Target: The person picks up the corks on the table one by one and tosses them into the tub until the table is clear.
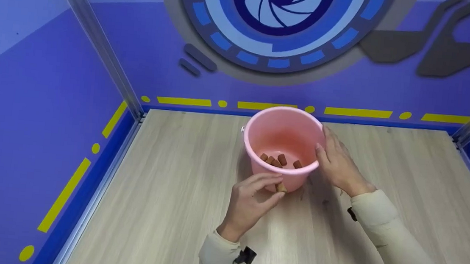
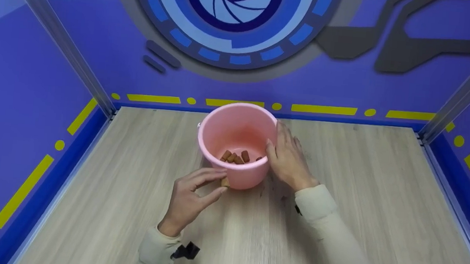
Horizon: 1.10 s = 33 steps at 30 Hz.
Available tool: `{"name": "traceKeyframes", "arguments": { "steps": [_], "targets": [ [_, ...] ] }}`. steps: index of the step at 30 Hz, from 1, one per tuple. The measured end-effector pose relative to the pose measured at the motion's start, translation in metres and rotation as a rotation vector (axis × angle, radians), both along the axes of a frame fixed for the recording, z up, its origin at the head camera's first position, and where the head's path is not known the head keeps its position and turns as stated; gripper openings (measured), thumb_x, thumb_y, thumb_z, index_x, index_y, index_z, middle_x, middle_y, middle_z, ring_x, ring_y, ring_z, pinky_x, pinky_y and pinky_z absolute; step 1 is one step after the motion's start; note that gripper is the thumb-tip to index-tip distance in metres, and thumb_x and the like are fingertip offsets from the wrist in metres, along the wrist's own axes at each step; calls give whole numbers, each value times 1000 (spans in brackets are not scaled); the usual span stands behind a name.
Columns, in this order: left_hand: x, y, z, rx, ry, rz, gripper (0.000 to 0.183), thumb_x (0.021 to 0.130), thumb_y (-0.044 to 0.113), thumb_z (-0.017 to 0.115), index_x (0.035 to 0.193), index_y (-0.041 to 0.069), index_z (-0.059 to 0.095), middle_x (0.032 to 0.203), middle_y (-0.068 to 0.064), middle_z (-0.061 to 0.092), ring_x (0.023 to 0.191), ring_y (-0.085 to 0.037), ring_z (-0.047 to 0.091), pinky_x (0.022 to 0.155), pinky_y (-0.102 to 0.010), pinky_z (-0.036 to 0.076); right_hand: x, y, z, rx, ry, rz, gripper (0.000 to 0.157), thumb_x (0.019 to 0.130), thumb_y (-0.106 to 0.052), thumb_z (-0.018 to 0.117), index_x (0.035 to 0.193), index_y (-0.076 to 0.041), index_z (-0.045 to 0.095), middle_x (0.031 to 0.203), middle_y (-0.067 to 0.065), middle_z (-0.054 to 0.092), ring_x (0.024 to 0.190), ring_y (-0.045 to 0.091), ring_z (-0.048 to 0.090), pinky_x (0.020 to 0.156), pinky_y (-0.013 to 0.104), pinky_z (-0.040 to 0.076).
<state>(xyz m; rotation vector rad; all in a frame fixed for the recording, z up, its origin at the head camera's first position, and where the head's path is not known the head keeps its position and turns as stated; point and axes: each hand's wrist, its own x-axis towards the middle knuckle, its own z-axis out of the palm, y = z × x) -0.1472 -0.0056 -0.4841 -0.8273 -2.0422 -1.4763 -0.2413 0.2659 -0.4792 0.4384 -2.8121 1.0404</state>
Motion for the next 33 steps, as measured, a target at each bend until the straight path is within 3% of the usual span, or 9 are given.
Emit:
{"name": "traceKeyframes", "arguments": {
  "steps": [10,13,20,33],
  "targets": [
    [-26,16,15,22,72,9,32,86,6,89,116,2,80,118,-8,78,114,-25,73,110,-36,51,1,2,-1,-14,16,-8,70,115,-32,39,167,5,10,171,29,18,155,50,20,124,69,15],
    [-35,18,16,-11,80,40,31,85,5,90,114,1,80,115,-9,78,109,-23,74,105,-33,54,1,2,-1,-15,17,-9,70,115,-32,39,167,5,10,171,29,19,155,51,20,124,69,16],
    [-50,17,11,-41,51,63,30,87,4,88,115,-1,79,110,-11,77,85,-21,73,74,-30,64,1,1,-3,-4,16,-3,71,115,-35,37,167,5,10,171,29,19,156,50,20,125,68,15],
    [-70,20,10,-80,77,148,31,85,6,89,114,2,79,112,-9,77,94,-17,74,79,-15,57,-3,-2,-3,-12,20,4,72,115,-37,37,167,5,10,171,27,19,155,49,22,124,68,18]
  ]
}}
